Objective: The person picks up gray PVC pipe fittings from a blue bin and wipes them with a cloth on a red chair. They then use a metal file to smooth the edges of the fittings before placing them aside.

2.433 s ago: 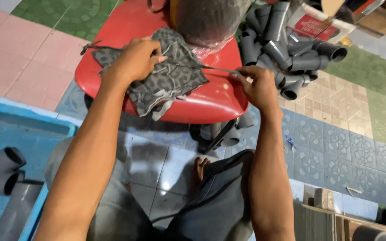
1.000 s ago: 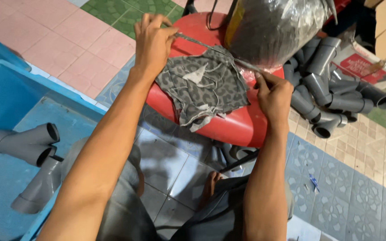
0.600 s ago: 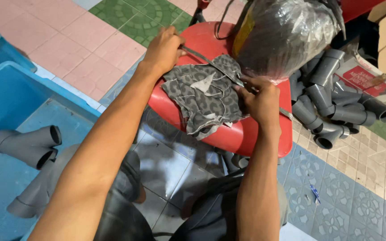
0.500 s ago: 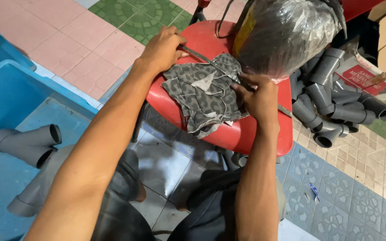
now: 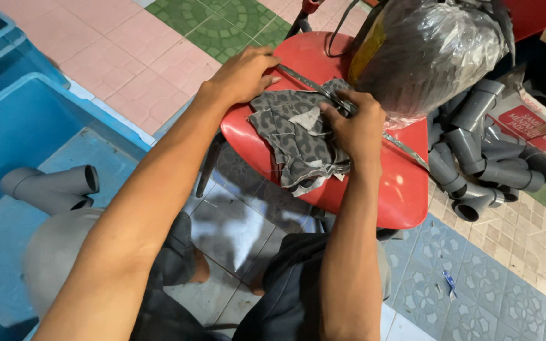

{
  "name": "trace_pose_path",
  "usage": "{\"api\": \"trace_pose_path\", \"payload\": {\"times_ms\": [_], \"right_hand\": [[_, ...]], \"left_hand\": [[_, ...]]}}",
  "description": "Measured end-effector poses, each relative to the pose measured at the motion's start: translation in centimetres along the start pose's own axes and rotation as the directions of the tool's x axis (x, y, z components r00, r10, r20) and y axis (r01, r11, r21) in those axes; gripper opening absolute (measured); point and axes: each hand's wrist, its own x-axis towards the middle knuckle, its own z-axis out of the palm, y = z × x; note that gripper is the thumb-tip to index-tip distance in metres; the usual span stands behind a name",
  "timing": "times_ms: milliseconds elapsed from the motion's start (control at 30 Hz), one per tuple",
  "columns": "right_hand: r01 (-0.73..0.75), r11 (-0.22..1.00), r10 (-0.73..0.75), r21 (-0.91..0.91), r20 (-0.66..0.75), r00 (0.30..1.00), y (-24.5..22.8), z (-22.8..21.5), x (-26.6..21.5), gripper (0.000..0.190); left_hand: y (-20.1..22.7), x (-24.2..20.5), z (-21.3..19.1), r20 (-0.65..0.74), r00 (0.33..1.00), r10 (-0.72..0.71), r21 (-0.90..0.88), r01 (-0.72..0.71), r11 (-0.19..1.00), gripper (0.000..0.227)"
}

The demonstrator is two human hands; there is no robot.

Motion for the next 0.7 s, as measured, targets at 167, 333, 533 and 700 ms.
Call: {"api": "trace_pose_path", "payload": {"times_ms": [167,333,533,700], "right_hand": [[0.032,0.999,-0.031,0.010,-0.050,0.998,-0.5,0.3,0.1,0.035],[0.191,0.981,-0.191,-0.012,-0.161,0.968,-1.9,0.2,0.1,0.026],[0.105,0.993,-0.103,0.049,-0.044,0.994,-3.0,3.7,1.1,0.042],[0.118,0.991,-0.125,-0.056,-0.136,0.983,-0.1,6.4,3.0,0.052]], "left_hand": [[0.8,-0.2,-0.5,0.035,0.998,-0.049,-0.027,0.050,0.998,0.051],[0.2,-0.5,-0.5,-0.012,1.000,-0.019,-0.067,0.018,0.998,0.049],[-0.9,-2.4,-1.4,-0.026,0.996,-0.080,-0.068,0.078,0.995,0.052],[-0.3,-4.6,-3.0,0.002,0.995,-0.098,-0.027,0.098,0.995,0.056]]}}
